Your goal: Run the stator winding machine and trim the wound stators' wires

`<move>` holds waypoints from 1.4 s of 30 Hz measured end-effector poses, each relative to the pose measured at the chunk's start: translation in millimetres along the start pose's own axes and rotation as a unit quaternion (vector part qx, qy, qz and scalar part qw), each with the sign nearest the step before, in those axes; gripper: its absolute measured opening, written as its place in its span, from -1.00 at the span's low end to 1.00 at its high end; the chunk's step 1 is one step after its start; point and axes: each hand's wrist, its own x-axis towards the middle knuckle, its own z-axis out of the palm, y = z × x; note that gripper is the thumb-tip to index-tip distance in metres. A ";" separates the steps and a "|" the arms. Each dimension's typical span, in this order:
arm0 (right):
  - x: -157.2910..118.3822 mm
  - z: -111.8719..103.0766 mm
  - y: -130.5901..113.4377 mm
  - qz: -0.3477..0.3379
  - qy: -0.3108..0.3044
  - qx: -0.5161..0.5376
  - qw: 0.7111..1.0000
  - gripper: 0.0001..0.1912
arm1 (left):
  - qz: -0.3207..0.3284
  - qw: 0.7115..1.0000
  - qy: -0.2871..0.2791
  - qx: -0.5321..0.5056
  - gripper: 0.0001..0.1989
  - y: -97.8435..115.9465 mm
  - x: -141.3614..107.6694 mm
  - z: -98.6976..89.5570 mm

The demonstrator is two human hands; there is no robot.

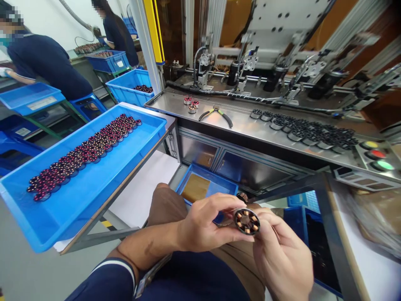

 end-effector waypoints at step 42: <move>47.0 -35.1 -30.4 -0.320 -0.222 -0.271 0.880 -0.79 | -0.463 0.754 -0.064 -0.460 -0.55 -4.5 3.7 -9.3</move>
